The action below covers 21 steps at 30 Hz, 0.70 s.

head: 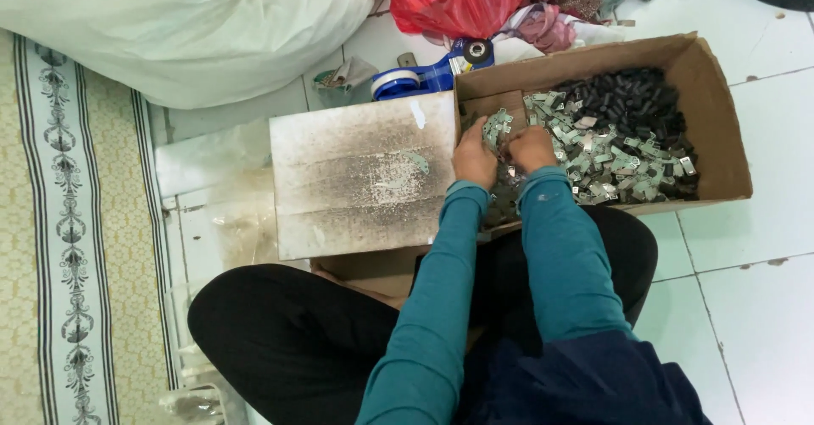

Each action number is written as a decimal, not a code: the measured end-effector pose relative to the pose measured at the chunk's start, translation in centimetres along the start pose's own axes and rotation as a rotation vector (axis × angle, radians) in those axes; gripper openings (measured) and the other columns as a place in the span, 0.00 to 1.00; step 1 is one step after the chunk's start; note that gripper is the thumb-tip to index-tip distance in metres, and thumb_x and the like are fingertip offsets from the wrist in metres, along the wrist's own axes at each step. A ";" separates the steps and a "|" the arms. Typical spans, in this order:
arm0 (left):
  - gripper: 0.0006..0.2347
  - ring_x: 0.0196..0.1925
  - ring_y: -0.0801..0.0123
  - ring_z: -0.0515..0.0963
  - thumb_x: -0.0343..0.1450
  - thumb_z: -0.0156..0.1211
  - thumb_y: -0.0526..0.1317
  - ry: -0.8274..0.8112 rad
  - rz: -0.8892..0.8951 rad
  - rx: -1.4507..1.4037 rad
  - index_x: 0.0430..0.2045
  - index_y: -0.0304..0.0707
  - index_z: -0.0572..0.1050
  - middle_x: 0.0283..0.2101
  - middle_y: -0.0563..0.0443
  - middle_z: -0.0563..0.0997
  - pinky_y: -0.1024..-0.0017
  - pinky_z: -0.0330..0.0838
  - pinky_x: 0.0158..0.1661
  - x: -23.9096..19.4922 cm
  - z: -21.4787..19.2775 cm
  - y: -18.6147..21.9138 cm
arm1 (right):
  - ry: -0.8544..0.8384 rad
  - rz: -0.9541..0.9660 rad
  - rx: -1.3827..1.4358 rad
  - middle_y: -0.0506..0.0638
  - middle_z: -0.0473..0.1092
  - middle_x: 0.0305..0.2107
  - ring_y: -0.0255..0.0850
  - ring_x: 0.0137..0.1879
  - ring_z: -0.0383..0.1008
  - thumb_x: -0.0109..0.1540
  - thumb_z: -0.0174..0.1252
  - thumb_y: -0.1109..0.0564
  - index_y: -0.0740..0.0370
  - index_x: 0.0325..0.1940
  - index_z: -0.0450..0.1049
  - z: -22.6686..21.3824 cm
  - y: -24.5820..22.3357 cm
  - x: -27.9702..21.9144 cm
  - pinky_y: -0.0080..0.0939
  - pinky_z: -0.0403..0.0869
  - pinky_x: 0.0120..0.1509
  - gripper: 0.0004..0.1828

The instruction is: The person picks up small metal components from a box, places them into a small clear plastic bag, and then arranges several filled bags on the floor.

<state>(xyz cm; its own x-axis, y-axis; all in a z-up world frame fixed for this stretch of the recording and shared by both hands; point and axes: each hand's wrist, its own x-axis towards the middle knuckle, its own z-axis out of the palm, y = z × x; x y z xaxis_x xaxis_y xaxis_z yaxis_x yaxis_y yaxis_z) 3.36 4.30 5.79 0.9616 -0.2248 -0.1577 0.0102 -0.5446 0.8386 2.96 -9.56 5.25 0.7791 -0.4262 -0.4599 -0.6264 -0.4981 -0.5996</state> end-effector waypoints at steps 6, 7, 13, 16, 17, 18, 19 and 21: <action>0.18 0.64 0.40 0.74 0.79 0.47 0.30 0.089 0.064 -0.259 0.66 0.39 0.68 0.60 0.31 0.77 0.44 0.73 0.63 -1.6 -1.4 1.1 | -0.060 -0.088 0.246 0.58 0.79 0.32 0.41 0.32 0.81 0.60 0.64 0.58 0.61 0.46 0.81 -1.4 -1.5 -2.3 0.38 0.78 0.34 0.11; 0.18 0.64 0.40 0.74 0.79 0.47 0.30 0.093 0.062 -0.259 0.66 0.39 0.68 0.60 0.31 0.77 0.44 0.73 0.63 -1.7 -1.0 0.5 | -0.063 -0.091 0.244 0.58 0.79 0.32 0.41 0.32 0.81 0.60 0.64 0.58 0.61 0.46 0.81 -1.7 -2.1 -3.2 0.38 0.78 0.34 0.11; 0.16 0.55 0.51 0.82 0.75 0.59 0.32 0.517 0.278 -0.314 0.55 0.51 0.79 0.50 0.44 0.83 0.58 0.78 0.55 -3.8 -2.7 0.5 | -0.097 -0.411 0.428 0.68 0.76 0.38 0.53 0.44 0.79 0.62 0.64 0.63 0.66 0.46 0.82 -2.2 -6.7 -8.4 0.50 0.81 0.45 0.09; 0.15 0.52 0.59 0.83 0.75 0.58 0.33 0.674 0.320 -0.279 0.54 0.53 0.80 0.48 0.52 0.84 0.63 0.79 0.53 -5.3 -5.8 0.5 | -0.148 -0.530 0.370 0.57 0.79 0.34 0.44 0.40 0.81 0.61 0.65 0.58 0.57 0.45 0.84 -1.1 -9.5 -10.2 0.48 0.80 0.46 0.09; 0.14 0.52 0.60 0.83 0.75 0.59 0.33 0.735 0.320 -0.252 0.53 0.52 0.80 0.48 0.53 0.84 0.65 0.78 0.54 -5.9 -6.8 0.3 | -0.180 -0.548 0.349 0.57 0.80 0.37 0.45 0.45 0.81 0.61 0.65 0.57 0.55 0.46 0.84 -0.8 -10.5 -11.1 0.49 0.79 0.51 0.10; 0.13 0.52 0.61 0.83 0.74 0.59 0.32 0.789 0.320 -0.224 0.51 0.51 0.81 0.48 0.53 0.84 0.66 0.77 0.55 -6.7 -7.8 0.0 | -0.210 -0.562 0.329 0.56 0.80 0.39 0.47 0.49 0.80 0.61 0.65 0.57 0.54 0.47 0.84 -0.5 -11.2 -12.2 0.50 0.77 0.56 0.10; 0.13 0.52 0.61 0.83 0.74 0.59 0.32 0.791 0.320 -0.219 0.51 0.51 0.81 0.48 0.53 0.84 0.66 0.77 0.55 -7.3 -8.6 -0.4 | -0.213 -0.563 0.333 0.56 0.80 0.39 0.47 0.49 0.80 0.61 0.65 0.57 0.54 0.47 0.84 0.2 -11.3 -12.4 0.50 0.77 0.56 0.10; 0.16 0.61 0.51 0.76 0.75 0.55 0.32 0.867 0.221 -0.002 0.53 0.58 0.79 0.59 0.51 0.77 0.52 0.71 0.59 -8.4 -10.3 -1.4 | -0.178 -0.685 0.261 0.60 0.80 0.39 0.56 0.48 0.80 0.63 0.63 0.59 0.58 0.50 0.84 1.7 -11.8 -12.8 0.54 0.78 0.52 0.12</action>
